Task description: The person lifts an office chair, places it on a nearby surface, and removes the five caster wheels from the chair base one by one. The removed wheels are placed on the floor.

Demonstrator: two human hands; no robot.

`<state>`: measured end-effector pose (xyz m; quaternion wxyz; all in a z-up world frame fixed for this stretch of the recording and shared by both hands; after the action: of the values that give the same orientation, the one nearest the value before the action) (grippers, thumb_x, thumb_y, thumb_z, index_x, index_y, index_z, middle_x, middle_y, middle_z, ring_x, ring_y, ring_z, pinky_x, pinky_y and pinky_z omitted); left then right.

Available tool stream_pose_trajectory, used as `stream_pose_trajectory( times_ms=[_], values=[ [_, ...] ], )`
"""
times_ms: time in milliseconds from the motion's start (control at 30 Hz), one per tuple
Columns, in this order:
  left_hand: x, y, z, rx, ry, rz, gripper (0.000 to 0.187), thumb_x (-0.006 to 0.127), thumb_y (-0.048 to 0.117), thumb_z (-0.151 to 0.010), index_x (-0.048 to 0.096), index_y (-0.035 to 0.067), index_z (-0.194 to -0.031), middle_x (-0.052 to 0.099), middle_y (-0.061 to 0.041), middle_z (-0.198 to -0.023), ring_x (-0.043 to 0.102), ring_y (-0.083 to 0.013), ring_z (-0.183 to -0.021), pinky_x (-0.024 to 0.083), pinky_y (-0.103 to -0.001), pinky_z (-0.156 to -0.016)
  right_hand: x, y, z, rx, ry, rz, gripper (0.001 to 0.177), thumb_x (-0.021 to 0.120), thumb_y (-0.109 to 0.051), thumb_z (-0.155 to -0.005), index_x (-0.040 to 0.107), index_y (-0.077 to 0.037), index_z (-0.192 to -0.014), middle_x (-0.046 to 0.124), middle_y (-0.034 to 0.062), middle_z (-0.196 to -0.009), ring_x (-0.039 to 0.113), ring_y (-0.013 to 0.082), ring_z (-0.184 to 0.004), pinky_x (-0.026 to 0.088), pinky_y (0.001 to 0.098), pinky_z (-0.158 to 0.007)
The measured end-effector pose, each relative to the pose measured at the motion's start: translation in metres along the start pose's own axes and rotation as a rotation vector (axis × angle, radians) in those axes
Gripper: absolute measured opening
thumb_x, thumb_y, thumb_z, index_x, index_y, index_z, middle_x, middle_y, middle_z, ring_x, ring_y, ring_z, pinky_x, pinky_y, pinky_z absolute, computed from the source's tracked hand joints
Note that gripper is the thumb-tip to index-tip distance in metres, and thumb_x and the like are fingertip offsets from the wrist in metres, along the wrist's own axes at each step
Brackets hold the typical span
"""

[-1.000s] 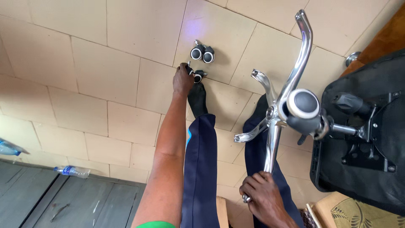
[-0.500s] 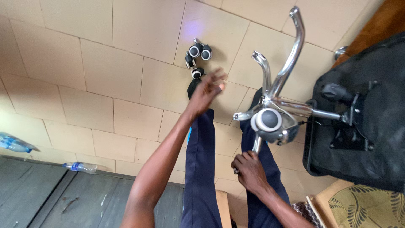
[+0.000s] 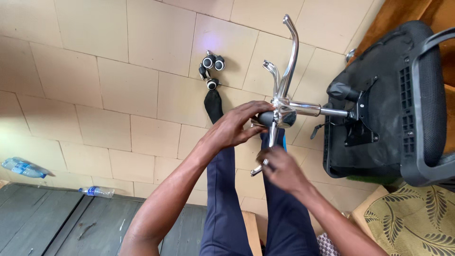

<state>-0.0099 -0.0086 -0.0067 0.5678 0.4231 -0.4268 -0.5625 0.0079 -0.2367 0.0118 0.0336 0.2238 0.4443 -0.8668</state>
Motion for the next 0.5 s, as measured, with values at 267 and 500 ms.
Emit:
stream_pose_trajectory(
  times_ms=[267, 500],
  values=[
    [0.011, -0.005, 0.004, 0.033, 0.06, -0.047, 0.053, 0.073, 0.02, -0.095, 0.054, 0.011, -0.144, 0.064, -0.014, -0.138, 0.064, -0.0339, -0.127, 0.055, -0.043, -0.103, -0.094, -0.044, -0.054, -0.13, 0.341, 0.181, 0.052, 0.085, -0.013, -0.081, 0.063, -0.002, -0.127, 0.062, 0.0147, -0.127, 0.062, 0.0337, -0.118, 0.051, 0.0418, -0.103],
    [0.01, -0.008, -0.005, -0.082, 0.0, 0.0, 0.062, 0.064, 0.048, -0.097, 0.053, 0.009, -0.143, 0.064, -0.014, -0.133, 0.067, -0.0298, -0.117, 0.057, -0.04, -0.092, -0.101, -0.025, -0.07, -0.109, 0.225, 0.05, 0.049, 0.083, -0.011, -0.083, 0.067, -0.007, -0.129, 0.067, 0.0118, -0.128, 0.069, 0.0267, -0.118, 0.057, 0.0375, -0.101]
  ],
)
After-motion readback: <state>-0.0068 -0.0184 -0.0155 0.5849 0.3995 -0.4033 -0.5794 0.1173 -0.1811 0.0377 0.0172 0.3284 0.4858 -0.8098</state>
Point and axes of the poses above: each hand's wrist, its own z-axis away from the middle knuckle, its own x-axis out of the palm, y = z × x, the point moved 3 cm from there along -z, towards the middle knuckle
